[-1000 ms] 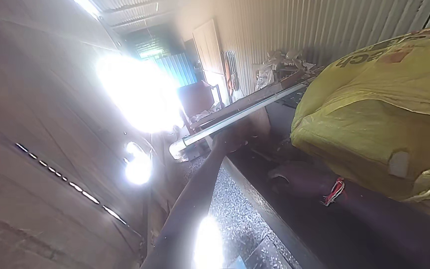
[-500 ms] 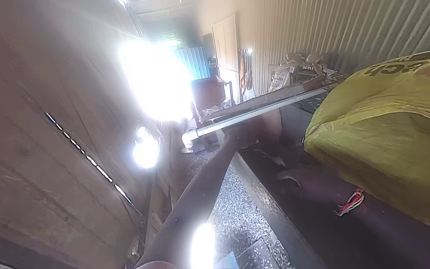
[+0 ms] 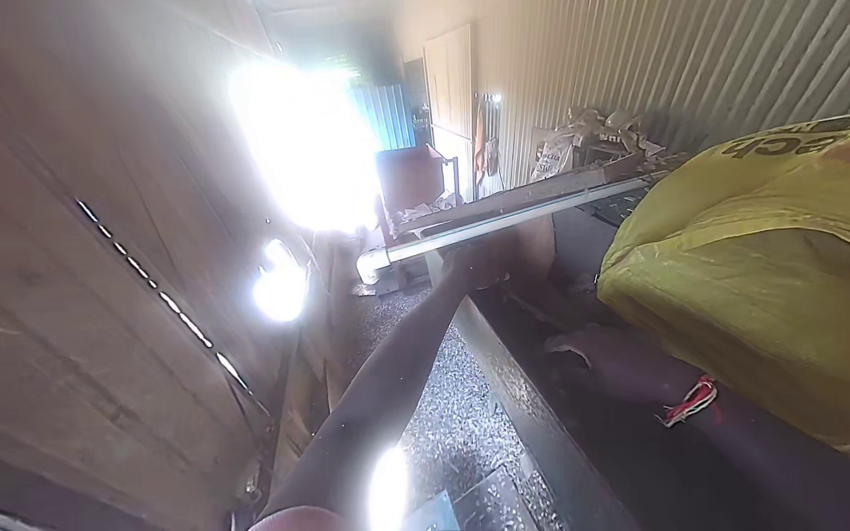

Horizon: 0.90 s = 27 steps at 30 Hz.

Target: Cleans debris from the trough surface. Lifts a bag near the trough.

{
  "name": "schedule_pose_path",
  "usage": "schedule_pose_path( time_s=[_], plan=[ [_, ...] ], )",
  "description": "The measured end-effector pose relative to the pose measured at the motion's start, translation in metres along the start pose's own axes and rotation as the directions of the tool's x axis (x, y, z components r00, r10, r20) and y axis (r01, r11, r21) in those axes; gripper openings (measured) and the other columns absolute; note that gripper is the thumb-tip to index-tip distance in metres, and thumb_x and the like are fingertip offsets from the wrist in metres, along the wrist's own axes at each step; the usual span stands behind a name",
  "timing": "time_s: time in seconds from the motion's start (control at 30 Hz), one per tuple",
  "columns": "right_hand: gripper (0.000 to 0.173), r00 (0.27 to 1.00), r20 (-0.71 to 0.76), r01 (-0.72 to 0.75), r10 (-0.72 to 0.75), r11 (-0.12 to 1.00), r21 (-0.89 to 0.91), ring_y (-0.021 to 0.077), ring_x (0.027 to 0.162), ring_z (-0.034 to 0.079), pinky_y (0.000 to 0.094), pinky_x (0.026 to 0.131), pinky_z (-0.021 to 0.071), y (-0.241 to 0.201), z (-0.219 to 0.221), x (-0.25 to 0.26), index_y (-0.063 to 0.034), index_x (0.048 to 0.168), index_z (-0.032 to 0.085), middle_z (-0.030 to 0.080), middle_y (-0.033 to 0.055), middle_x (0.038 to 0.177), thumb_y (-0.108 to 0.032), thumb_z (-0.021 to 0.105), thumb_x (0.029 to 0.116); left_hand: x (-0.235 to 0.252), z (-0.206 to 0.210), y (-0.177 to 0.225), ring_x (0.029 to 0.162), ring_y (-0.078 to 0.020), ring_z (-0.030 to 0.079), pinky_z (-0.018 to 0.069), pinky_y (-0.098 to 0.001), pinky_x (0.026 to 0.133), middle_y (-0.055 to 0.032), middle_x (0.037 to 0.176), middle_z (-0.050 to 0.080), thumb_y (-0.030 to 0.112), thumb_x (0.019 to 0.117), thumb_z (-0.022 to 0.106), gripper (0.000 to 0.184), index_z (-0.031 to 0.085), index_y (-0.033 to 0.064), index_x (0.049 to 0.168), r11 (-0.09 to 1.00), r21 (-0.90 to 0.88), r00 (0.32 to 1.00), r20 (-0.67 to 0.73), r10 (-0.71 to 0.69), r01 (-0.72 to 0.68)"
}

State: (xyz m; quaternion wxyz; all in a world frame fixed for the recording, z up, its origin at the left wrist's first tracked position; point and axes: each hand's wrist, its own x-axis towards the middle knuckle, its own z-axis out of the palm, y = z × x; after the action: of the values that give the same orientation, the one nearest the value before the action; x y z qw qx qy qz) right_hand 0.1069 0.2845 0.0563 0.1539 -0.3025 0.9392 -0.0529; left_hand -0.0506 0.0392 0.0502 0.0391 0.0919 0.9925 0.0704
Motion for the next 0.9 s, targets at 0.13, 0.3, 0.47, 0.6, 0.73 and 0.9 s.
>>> schedule_pose_path(
  time_s=[0.13, 0.3, 0.47, 0.6, 0.73, 0.9],
  plan=[
    [0.048, 1.000, -0.010, 0.010, -0.010, 1.000, 0.004, 0.0322, 0.112, 0.067, 0.0567, 0.097, 0.0517, -0.001, -0.001, -0.001, -0.0219, 0.138, 0.064, 0.072, 0.0112, 0.119, -0.052, 0.059, 0.1006, -0.001, 0.001, -0.001, 0.117, -0.0295, 0.066, 0.0507, -0.0647, 0.095, -0.0057, 0.119, 0.073, 0.073, 0.0867, 0.058, 0.058, 0.073, 0.0249, 0.117, 1.000, 0.009, 1.000, -0.012, 0.010, -0.010],
    [0.045, 1.000, -0.005, 0.014, -0.014, 1.000, 0.021, 0.0320, 0.112, 0.067, 0.0570, 0.096, 0.0516, 0.001, 0.000, 0.000, -0.0229, 0.138, 0.064, 0.072, 0.0111, 0.119, -0.048, 0.061, 0.1006, 0.002, 0.002, -0.001, 0.114, -0.0285, 0.067, 0.0510, -0.0660, 0.092, -0.0035, 0.117, 0.074, 0.072, 0.0867, 0.060, 0.053, 0.074, 0.0289, 0.114, 1.000, -0.007, 1.000, -0.001, 0.003, -0.003],
    [0.046, 1.000, 0.016, -0.003, 0.003, 1.000, 0.013, 0.0332, 0.113, 0.066, 0.0588, 0.096, 0.0514, -0.001, 0.001, 0.000, -0.0235, 0.139, 0.063, 0.071, 0.0112, 0.123, -0.049, 0.061, 0.1007, 0.003, 0.002, -0.002, 0.115, -0.0278, 0.067, 0.0515, -0.0654, 0.093, -0.0027, 0.118, 0.073, 0.074, 0.0864, 0.058, 0.054, 0.074, 0.0307, 0.115, 1.000, 0.010, 1.000, 0.013, 0.000, 0.000],
    [0.044, 1.000, -0.010, 0.007, -0.007, 1.000, 0.014, 0.0329, 0.109, 0.067, 0.0578, 0.093, 0.0521, 0.001, 0.004, 0.001, -0.0247, 0.136, 0.065, 0.072, 0.0111, 0.118, -0.049, 0.061, 0.1003, 0.003, 0.002, -0.002, 0.117, -0.0274, 0.066, 0.0503, -0.0649, 0.095, -0.0023, 0.120, 0.073, 0.073, 0.0858, 0.060, 0.054, 0.073, 0.0307, 0.117, 1.000, -0.007, 1.000, 0.012, -0.003, 0.004],
    [0.043, 1.000, -0.018, 0.005, -0.004, 1.000, 0.016, 0.0329, 0.111, 0.067, 0.0579, 0.094, 0.0515, 0.003, 0.003, 0.001, -0.0253, 0.136, 0.065, 0.072, 0.0107, 0.118, -0.048, 0.061, 0.1003, 0.009, 0.008, -0.006, 0.114, -0.0275, 0.068, 0.0519, -0.0650, 0.092, -0.0019, 0.117, 0.074, 0.074, 0.0863, 0.058, 0.053, 0.074, 0.0311, 0.113, 1.000, 0.030, 1.000, -0.003, 0.007, -0.007],
    [0.043, 0.999, -0.032, 0.000, 0.001, 1.000, 0.019, 0.0321, 0.108, 0.068, 0.0585, 0.092, 0.0530, 0.008, 0.005, 0.002, -0.0252, 0.135, 0.065, 0.072, 0.0102, 0.115, -0.049, 0.062, 0.0993, 0.009, 0.007, -0.005, 0.115, -0.0272, 0.067, 0.0515, -0.0658, 0.093, -0.0021, 0.118, 0.073, 0.074, 0.0869, 0.056, 0.054, 0.074, 0.0307, 0.115, 0.999, 0.049, 1.000, 0.010, 0.007, -0.007]
  ],
)
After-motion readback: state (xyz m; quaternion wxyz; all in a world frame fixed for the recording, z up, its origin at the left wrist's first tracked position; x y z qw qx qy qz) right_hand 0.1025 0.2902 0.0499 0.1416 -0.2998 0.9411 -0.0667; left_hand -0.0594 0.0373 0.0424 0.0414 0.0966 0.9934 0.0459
